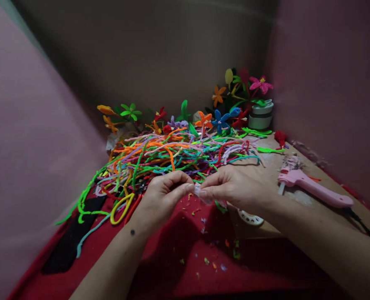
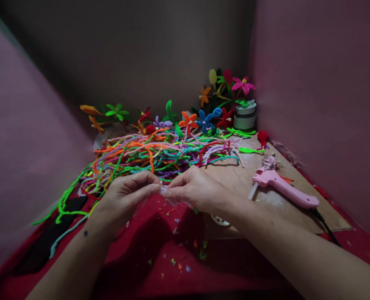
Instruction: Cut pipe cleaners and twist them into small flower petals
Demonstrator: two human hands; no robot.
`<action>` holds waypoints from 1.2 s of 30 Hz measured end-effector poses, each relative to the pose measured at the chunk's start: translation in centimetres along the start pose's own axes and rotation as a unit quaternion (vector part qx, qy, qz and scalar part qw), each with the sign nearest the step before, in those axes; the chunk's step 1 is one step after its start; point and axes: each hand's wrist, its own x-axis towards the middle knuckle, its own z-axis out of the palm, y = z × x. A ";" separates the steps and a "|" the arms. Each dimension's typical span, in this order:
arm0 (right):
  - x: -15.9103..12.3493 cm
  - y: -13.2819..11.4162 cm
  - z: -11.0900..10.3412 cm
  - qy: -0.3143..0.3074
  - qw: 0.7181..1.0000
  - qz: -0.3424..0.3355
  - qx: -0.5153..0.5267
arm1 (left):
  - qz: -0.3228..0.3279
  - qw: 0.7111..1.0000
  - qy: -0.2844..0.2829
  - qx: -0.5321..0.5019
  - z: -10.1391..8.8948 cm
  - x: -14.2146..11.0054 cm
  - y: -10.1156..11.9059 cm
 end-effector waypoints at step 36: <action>0.9 1.8 2.5 0.036 0.983 0.032 0.175 | -0.022 0.992 0.088 -0.089 2.1 0.3 -1.6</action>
